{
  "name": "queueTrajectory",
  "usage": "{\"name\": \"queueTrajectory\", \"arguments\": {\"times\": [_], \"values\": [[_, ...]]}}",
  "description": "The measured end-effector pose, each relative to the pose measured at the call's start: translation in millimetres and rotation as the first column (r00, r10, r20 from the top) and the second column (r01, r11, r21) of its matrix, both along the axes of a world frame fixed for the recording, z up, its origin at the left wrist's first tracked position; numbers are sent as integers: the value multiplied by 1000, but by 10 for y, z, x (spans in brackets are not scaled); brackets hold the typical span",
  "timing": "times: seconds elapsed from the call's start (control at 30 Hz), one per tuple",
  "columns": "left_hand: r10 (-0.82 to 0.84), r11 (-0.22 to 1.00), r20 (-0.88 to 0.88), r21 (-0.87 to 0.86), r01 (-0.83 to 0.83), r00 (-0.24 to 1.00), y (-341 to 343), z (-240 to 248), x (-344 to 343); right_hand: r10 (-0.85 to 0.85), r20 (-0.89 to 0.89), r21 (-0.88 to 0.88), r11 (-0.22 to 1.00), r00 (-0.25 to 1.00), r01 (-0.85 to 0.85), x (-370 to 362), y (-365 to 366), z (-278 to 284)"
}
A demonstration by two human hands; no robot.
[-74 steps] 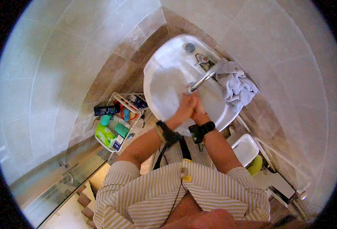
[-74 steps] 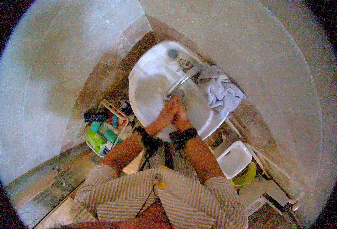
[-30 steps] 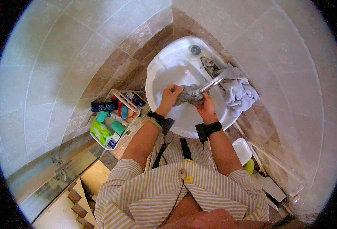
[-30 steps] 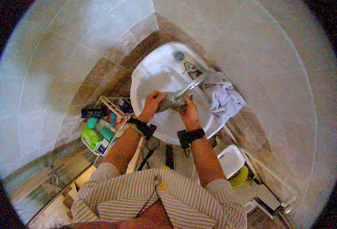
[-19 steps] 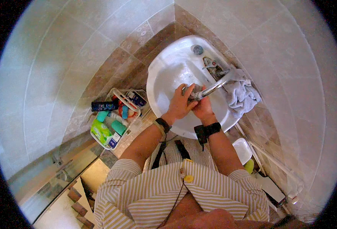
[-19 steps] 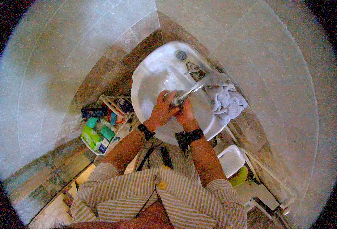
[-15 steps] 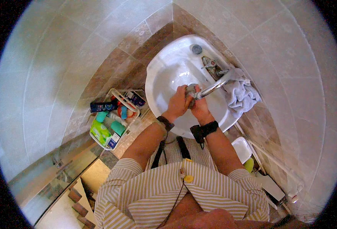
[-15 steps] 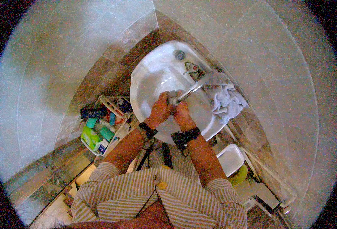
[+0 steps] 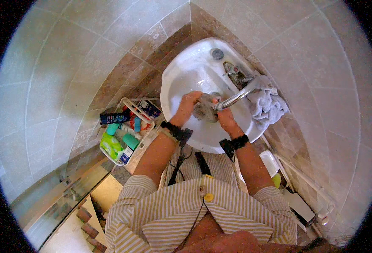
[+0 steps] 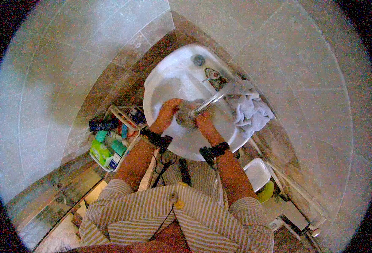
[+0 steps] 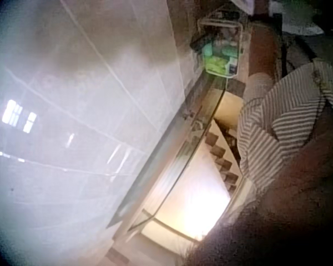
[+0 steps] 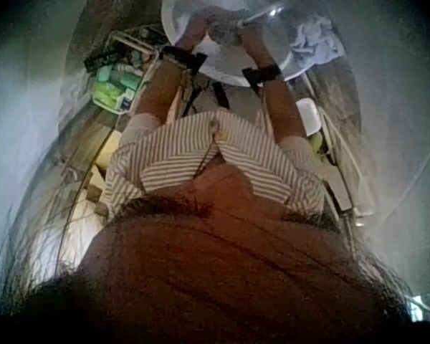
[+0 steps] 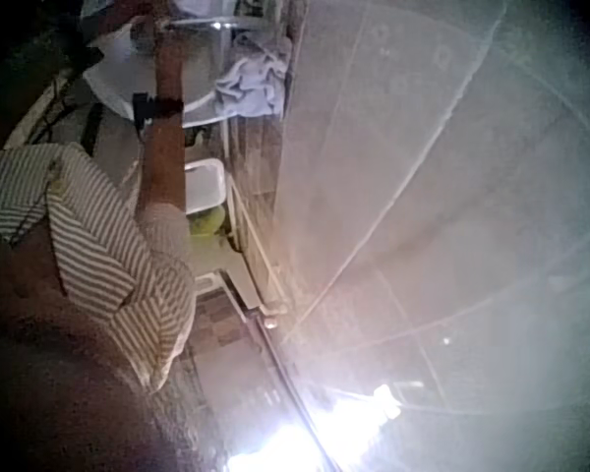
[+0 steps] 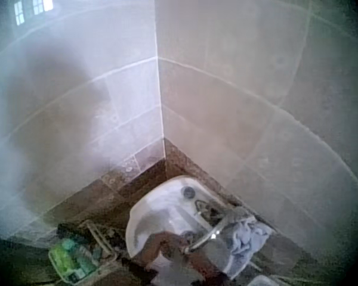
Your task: The person washes a gray cloth in a bathroom sink by hand, applying blue soap and scrubbing the fabric under running water before wringing it out.
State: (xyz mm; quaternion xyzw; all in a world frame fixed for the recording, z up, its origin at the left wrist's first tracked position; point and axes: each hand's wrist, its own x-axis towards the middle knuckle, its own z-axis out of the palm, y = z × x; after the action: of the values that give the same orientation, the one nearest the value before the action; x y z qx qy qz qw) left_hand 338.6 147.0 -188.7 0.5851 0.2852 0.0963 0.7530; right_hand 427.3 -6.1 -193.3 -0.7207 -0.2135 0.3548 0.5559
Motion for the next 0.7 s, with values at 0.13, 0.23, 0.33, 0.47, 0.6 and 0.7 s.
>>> {"name": "queueTrajectory", "arguments": {"times": [0.13, 0.23, 0.33, 0.47, 0.6, 0.7], "values": [[42, 948, -68, -313, -61, 997, 187, 213, -58, 76, -450, -1, 996, 890, -85, 232, -386, 280], [117, 961, -85, -242, -134, 990, 230, 76, -75, 44, -336, -57, 996, 941, -67, 232, -417, 92], [12, 950, -21, -312, -18, 1000, 86, 363, 44, 124, 105, -39, 992, 987, -120, 261, -416, 420], [-504, 769, -398, 195, 608, 766, 153, 286, -35, 115, 5, -155, 982, 993, -113, 378, -416, 362], [-368, 851, -489, 166, 499, 791, 414, 220, -235, -172, -397, -37, 985, 902, 171, 334, -412, 186], [-63, 989, -148, -139, 43, 987, 226, 272, -80, -34, 163, -138, 989, 986, 57, 299, -528, -72]]}}
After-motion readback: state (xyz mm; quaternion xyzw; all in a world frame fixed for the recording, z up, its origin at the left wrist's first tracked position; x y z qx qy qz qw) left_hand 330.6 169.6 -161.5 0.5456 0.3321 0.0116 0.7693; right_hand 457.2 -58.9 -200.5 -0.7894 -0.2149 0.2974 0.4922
